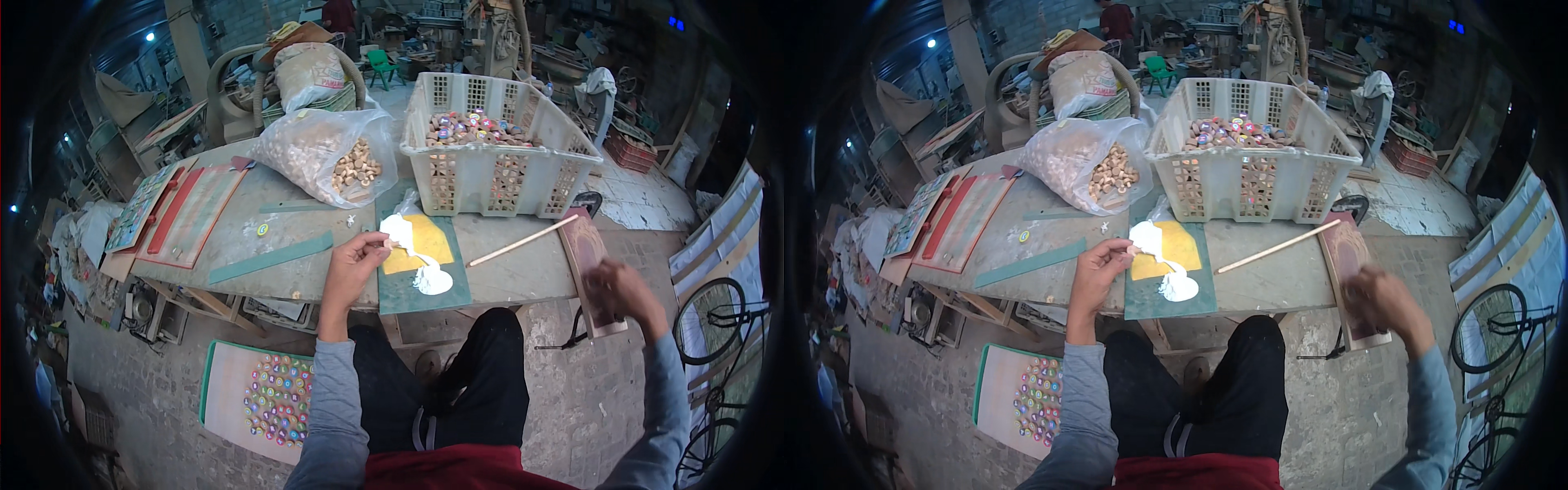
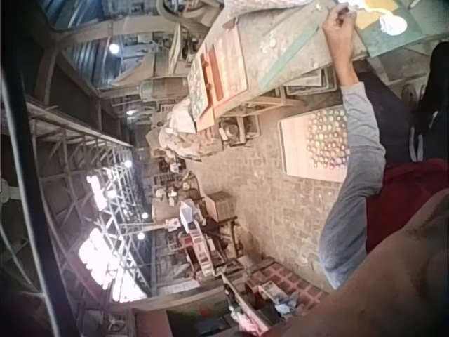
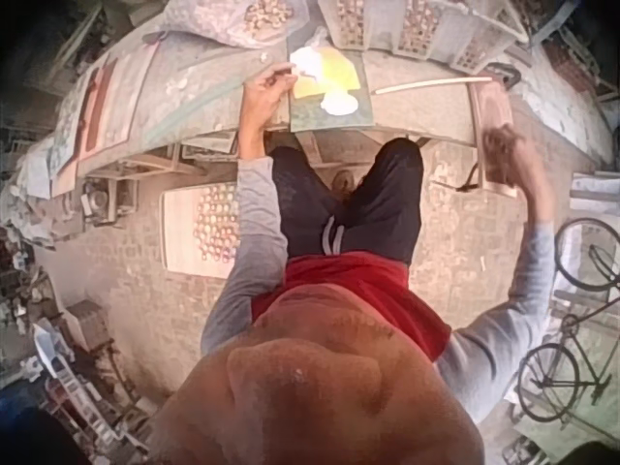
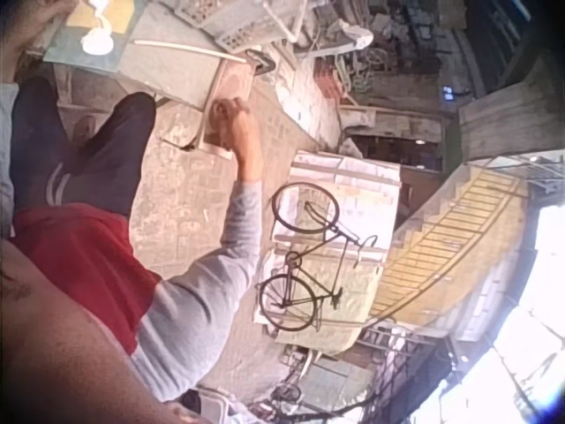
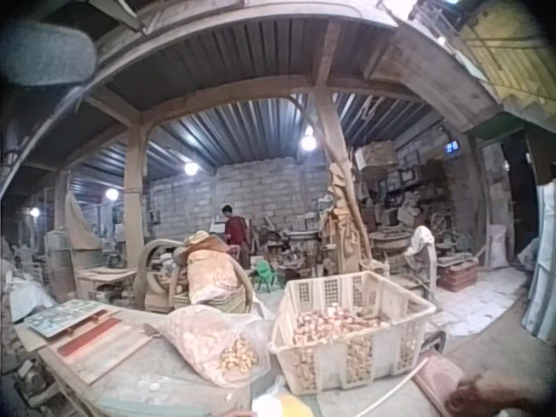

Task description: The recorder is applying glue to small wooden components and assembling them, then placing them on a tray.

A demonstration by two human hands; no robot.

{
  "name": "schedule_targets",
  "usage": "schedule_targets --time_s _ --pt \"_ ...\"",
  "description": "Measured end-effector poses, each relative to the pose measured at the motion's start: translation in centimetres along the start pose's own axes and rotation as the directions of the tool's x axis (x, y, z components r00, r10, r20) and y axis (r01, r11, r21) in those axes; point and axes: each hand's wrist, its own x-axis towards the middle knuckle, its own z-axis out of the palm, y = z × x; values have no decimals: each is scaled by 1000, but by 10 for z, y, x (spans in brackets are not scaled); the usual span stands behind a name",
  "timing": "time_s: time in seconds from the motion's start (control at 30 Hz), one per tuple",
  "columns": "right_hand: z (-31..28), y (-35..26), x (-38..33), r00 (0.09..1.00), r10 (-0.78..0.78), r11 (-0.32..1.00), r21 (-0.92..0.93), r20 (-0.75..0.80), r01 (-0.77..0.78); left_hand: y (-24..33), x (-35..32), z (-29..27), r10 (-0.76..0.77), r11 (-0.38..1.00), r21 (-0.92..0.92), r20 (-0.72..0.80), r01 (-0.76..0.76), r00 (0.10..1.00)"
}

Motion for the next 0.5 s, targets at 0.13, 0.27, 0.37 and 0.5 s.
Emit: schedule_targets --time_s 0.13,0.27,0.37,0.5 --pt "-4 -9 -14 999 42 998 39 24 -42 -3 0 2 -33 997 69 43 30 999" --pt "10 37 42 988 71 996 -39 -139 -77 -4 3 6 -39 999 28 78 37 996" --pt "8 38 49 993 21 999 -41 -116 -26 -4 3 8 18 999 -48 31 -17 999" --pt "1 3 -1 999 -39 999 -31 -7 39 -2 -2 2 -3 999 -37 15 4 1000"
